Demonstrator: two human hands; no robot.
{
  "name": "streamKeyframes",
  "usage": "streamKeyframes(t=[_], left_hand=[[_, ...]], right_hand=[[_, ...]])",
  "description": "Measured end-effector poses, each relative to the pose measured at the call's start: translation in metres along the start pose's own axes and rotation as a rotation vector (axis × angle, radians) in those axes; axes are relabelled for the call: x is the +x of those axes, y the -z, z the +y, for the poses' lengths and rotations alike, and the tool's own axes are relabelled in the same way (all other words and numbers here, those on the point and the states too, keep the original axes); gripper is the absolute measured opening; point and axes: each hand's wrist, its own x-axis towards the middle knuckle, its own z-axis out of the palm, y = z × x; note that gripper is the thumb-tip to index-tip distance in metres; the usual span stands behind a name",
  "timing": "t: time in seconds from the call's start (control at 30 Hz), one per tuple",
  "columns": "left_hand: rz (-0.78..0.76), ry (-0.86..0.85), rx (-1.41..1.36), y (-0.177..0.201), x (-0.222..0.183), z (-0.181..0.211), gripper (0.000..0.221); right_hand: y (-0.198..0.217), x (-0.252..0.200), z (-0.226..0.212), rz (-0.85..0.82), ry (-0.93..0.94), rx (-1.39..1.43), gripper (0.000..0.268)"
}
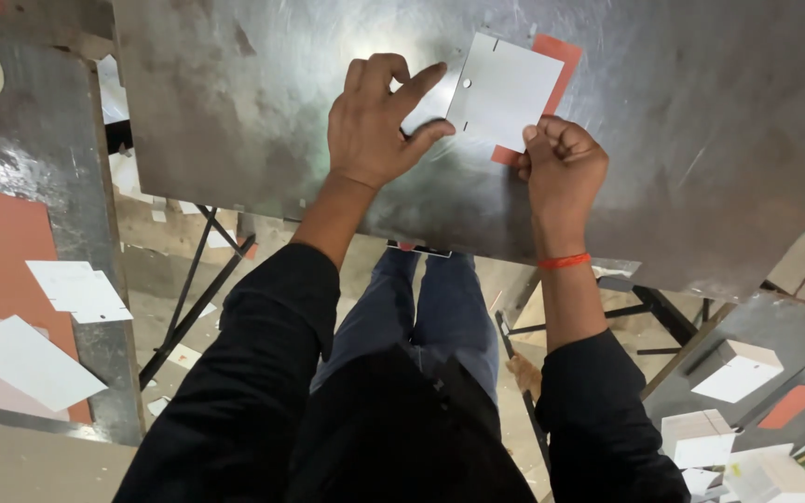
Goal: The recorder is inspecting and testing small square paper products by folding and fitting tabs.
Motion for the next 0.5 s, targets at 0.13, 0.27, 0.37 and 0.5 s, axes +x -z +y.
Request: streamKeyframes(t=[0.13,0.27,0.37,0.5], left_hand=[[-0.004,-0.019,0.003,0.001,0.001,0.000,0.061],[0.001,-0.027,0.031,-0.001,0.000,-0.001,0.052],[0.009,-0.039,0.041,-0.001,-0.001,-0.002,0.046],[0.020,-0.060,0.071,-0.003,0.000,-0.001,0.041]], right_hand=[[-0.005,0.005,-0.002,0.020,-0.002,-0.048,0.008],[-0.008,0.007,0.001,0.032,0.106,-0.064,0.008],[-0.011,0.004,-0.004,0.060,0.278,-0.231,0.015],[-0.017,0.000,-0.016,0.092,0.331,-0.358,0.032]])
